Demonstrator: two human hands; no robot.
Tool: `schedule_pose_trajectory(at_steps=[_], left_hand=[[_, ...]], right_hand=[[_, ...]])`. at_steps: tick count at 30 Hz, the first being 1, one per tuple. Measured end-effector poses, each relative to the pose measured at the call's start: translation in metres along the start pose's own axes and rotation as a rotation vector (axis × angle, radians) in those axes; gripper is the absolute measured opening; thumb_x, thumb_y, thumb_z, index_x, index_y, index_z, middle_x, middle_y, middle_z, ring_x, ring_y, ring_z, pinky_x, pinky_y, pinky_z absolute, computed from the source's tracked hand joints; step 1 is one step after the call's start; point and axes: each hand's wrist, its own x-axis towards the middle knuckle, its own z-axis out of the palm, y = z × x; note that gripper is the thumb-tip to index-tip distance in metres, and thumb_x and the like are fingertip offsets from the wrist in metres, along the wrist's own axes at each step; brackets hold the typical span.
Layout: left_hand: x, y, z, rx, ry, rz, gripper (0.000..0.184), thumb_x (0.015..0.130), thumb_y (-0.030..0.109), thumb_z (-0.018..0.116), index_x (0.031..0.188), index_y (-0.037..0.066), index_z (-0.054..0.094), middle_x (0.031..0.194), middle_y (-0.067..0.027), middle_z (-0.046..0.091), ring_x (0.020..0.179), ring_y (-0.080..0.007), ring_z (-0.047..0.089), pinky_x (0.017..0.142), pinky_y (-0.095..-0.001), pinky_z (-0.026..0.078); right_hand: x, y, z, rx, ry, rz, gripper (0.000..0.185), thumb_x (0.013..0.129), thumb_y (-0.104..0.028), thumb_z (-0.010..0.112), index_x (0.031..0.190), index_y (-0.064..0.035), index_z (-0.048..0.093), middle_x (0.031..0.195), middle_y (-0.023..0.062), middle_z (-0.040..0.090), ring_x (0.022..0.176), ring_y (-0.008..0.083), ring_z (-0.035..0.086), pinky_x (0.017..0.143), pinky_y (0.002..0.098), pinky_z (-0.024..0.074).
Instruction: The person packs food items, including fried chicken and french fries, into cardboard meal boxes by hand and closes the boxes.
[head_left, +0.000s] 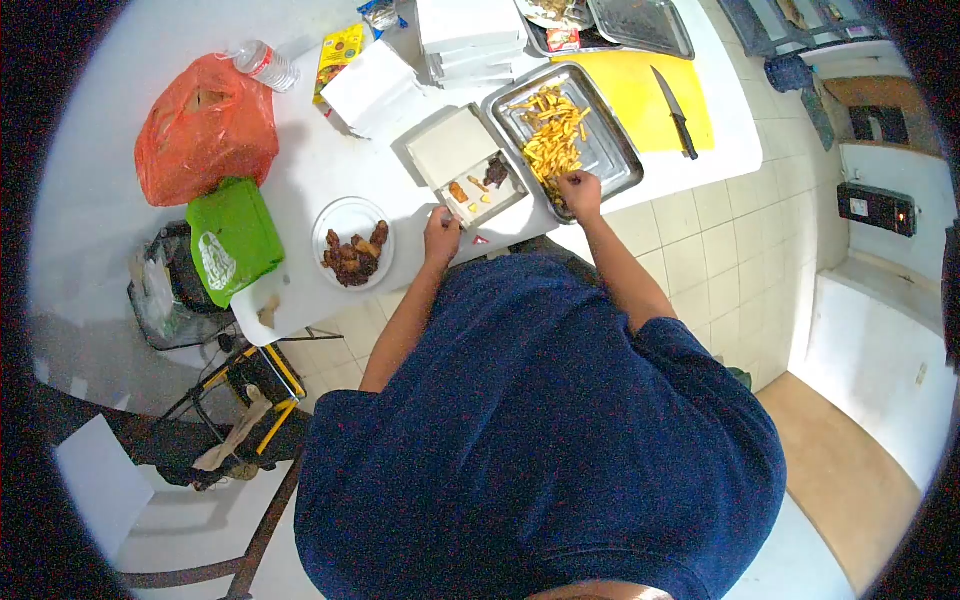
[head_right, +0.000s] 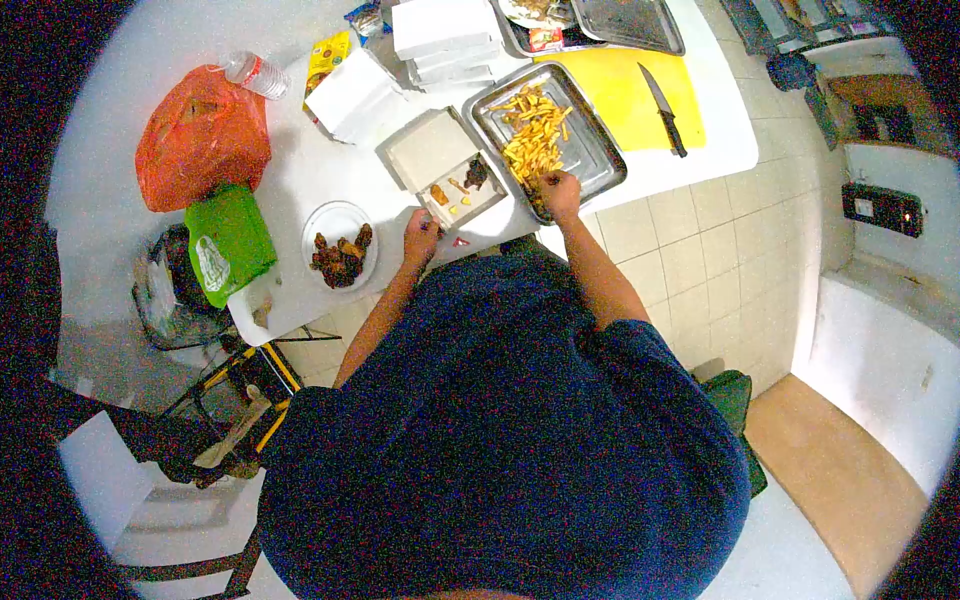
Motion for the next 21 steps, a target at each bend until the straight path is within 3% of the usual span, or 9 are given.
schedule_pose_trajectory(at_steps=[5, 8, 12, 16, 21], left_hand=[[-0.002, -0.001, -0.003, -0.062, -0.026, 0.064, 0.025, 0.087, 0.018, 0.06, 0.107, 0.004, 0.055, 0.079, -0.014, 0.065, 0.071, -0.022, 0.064, 0.066, -0.0359, 0.051], [-0.002, 0.004, -0.005, 0.007, -0.048, 0.008, 0.026, 0.087, 0.019, 0.06, 0.107, 0.004, 0.055, 0.079, -0.0147, 0.064, 0.071, -0.0232, 0.064, 0.066, -0.037, 0.051], [-0.003, 0.007, -0.004, 0.066, -0.018, 0.079, 0.028, 0.087, 0.018, 0.058, 0.109, 0.002, 0.052, 0.079, -0.0175, 0.063, 0.072, -0.0287, 0.064, 0.067, -0.0404, 0.05], [-0.007, 0.014, -0.009, 0.153, -0.022, 0.138, 0.029, 0.087, 0.016, 0.056, 0.11, 0.001, 0.047, 0.081, -0.0213, 0.063, 0.075, -0.0349, 0.063, 0.069, -0.0439, 0.049], [-0.001, 0.011, -0.003, 0.176, -0.033, 0.146, 0.028, 0.087, 0.015, 0.051, 0.109, 0.001, 0.044, 0.085, -0.0268, 0.061, 0.081, -0.0426, 0.061, 0.072, -0.0491, 0.047]], right_hand=[[-0.01, -0.04, 0.009, 0.214, -0.196, -0.099, 0.019, 0.075, -0.017, 0.073, 0.083, -0.0008, 0.069, 0.075, 0.0058, 0.067, 0.069, 0.0104, 0.061, 0.065, 0.0273, 0.0489], [-0.017, -0.053, 0.033, 0.31, -0.28, -0.144, 0.016, 0.078, -0.016, 0.071, 0.084, -0.0013, 0.069, 0.077, 0.0053, 0.067, 0.07, 0.0096, 0.061, 0.066, 0.026, 0.0486], [-0.025, -0.056, 0.048, 0.186, -0.347, -0.284, 0.018, 0.079, -0.017, 0.071, 0.088, -0.0019, 0.07, 0.078, 0.0051, 0.068, 0.071, 0.0105, 0.061, 0.066, 0.0266, 0.0489], [-0.032, -0.05, 0.045, 0.232, -0.335, -0.272, 0.017, 0.079, -0.017, 0.071, 0.087, -0.0017, 0.071, 0.077, 0.0054, 0.068, 0.068, 0.0095, 0.059, 0.064, 0.0263, 0.0482], [-0.025, -0.039, 0.036, 0.224, -0.352, -0.092, 0.014, 0.08, -0.014, 0.07, 0.086, -0.0014, 0.07, 0.073, 0.0038, 0.067, 0.063, 0.0086, 0.058, 0.059, 0.0258, 0.0469]])
